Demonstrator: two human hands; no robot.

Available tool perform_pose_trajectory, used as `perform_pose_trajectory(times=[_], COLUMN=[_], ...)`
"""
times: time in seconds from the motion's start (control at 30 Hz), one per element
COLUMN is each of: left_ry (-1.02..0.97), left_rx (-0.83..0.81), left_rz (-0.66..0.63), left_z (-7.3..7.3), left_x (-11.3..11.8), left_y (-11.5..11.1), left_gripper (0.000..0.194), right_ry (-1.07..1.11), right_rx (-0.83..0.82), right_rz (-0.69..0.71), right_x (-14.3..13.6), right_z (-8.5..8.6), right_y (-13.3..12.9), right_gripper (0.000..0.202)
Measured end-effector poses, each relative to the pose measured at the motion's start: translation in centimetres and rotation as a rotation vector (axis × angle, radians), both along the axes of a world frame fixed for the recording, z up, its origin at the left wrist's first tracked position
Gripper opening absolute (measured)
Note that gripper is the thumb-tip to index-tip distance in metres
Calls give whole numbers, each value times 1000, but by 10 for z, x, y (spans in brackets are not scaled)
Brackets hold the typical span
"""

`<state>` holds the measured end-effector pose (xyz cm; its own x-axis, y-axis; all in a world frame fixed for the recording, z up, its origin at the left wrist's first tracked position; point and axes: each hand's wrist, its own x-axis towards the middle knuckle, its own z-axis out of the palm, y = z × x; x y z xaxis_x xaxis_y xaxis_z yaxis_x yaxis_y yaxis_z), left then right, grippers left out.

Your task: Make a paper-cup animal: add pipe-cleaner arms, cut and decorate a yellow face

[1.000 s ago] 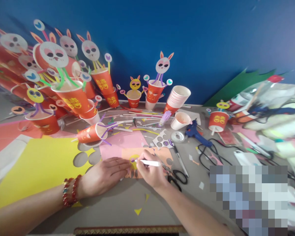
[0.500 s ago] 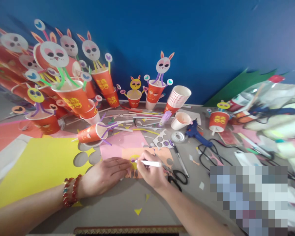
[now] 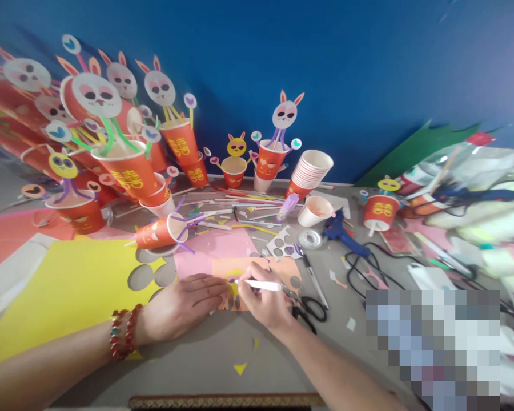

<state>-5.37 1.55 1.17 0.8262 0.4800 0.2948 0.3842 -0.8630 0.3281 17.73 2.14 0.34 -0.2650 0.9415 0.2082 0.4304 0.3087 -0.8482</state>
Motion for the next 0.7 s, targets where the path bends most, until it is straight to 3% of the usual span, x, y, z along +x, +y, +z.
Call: perform_pose_trajectory(times=[0.2,0.43,0.7], left_ry=[3,-28,-30], left_rx=[-15,2,23], left_rz=[2,1,-1], left_z=[0,-1,3], left_x=[0,0,0], left_y=[0,0,1], left_gripper=[31,30,27], right_ry=[35,289,185], right_rx=[-1,-92,-107], right_rz=[-29,-137,-104], right_x=[0,-1,7], right_z=[2,2,10], right_y=[-1,0,3], right_gripper=[19,14,13])
